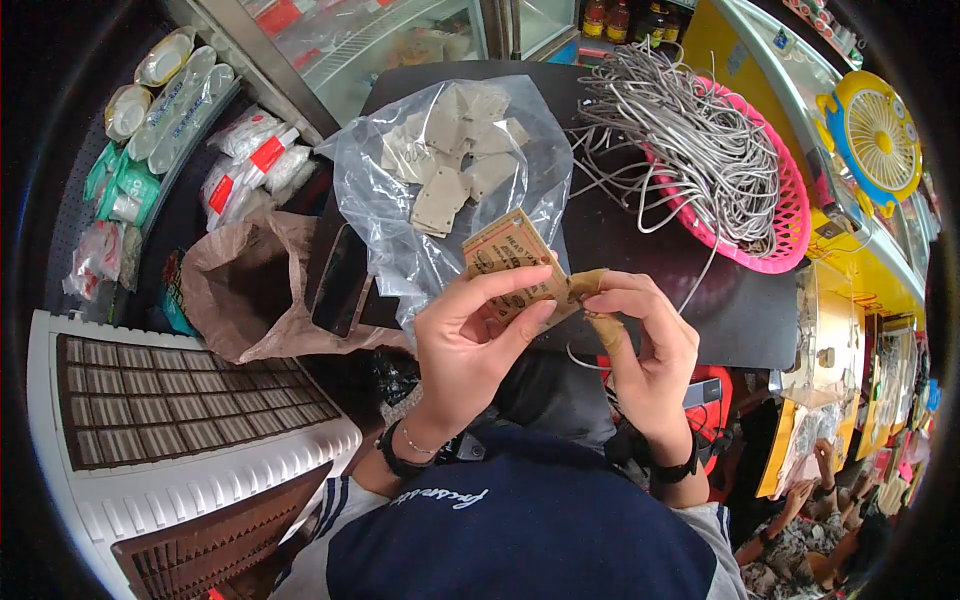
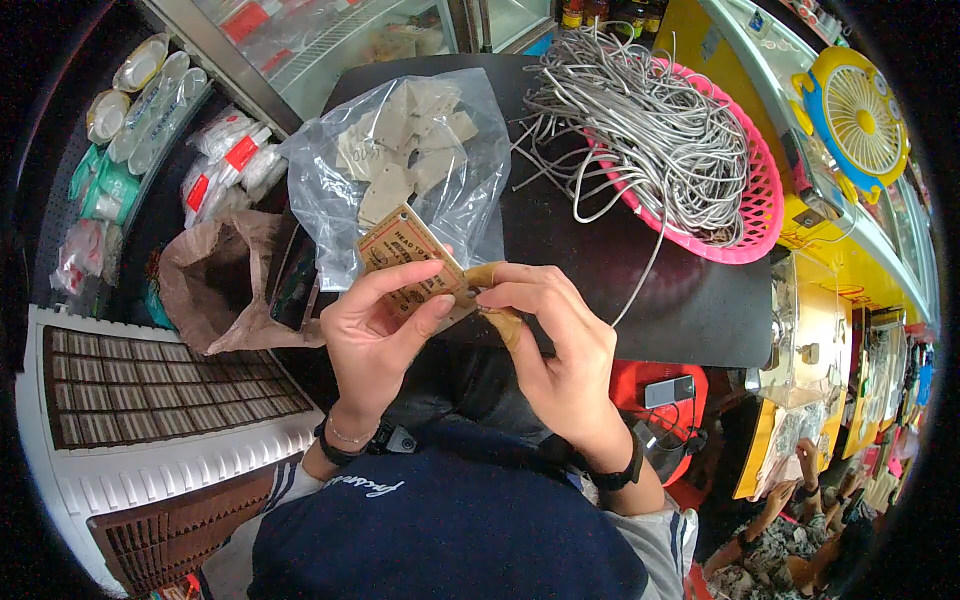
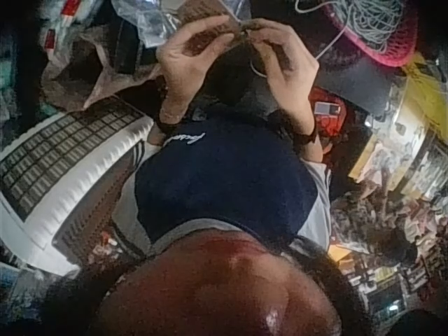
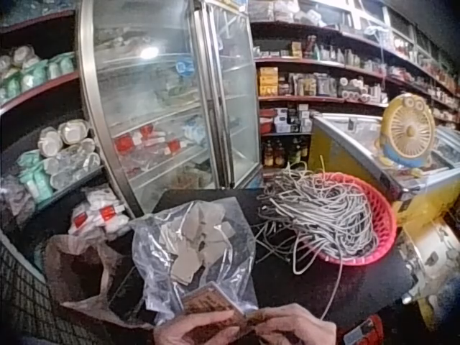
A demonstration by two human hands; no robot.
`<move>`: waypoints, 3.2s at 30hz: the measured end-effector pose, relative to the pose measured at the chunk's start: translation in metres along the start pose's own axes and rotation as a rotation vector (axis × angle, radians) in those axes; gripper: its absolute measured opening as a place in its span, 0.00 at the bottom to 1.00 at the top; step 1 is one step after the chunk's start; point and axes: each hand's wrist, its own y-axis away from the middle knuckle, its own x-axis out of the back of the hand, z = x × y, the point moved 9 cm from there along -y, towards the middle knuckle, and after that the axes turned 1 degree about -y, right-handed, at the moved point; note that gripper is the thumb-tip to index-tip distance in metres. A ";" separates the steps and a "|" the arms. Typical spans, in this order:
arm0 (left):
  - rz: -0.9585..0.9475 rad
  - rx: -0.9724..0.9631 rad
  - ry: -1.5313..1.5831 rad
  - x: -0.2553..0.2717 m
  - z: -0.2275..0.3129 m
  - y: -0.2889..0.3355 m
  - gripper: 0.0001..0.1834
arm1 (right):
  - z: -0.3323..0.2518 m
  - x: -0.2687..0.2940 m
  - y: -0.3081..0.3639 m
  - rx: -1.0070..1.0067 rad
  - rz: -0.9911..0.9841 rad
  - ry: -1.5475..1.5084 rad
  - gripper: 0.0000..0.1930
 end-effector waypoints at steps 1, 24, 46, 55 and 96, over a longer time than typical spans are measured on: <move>0.000 -0.001 0.000 0.000 0.000 0.000 0.14 | -0.001 0.000 0.000 0.001 0.000 0.000 0.11; -0.081 0.079 0.152 -0.007 -0.001 0.001 0.16 | 0.012 0.005 0.005 -0.048 0.072 -0.160 0.14; 0.049 0.092 0.024 -0.006 -0.007 0.000 0.16 | 0.036 -0.003 0.018 -0.284 0.095 -0.520 0.09; 0.056 0.044 0.021 -0.008 -0.005 0.002 0.15 | -0.016 -0.004 0.015 0.220 0.083 0.301 0.12; 0.168 -0.357 -0.457 0.005 0.037 0.015 0.12 | 0.004 0.006 -0.007 -0.064 -0.065 0.265 0.15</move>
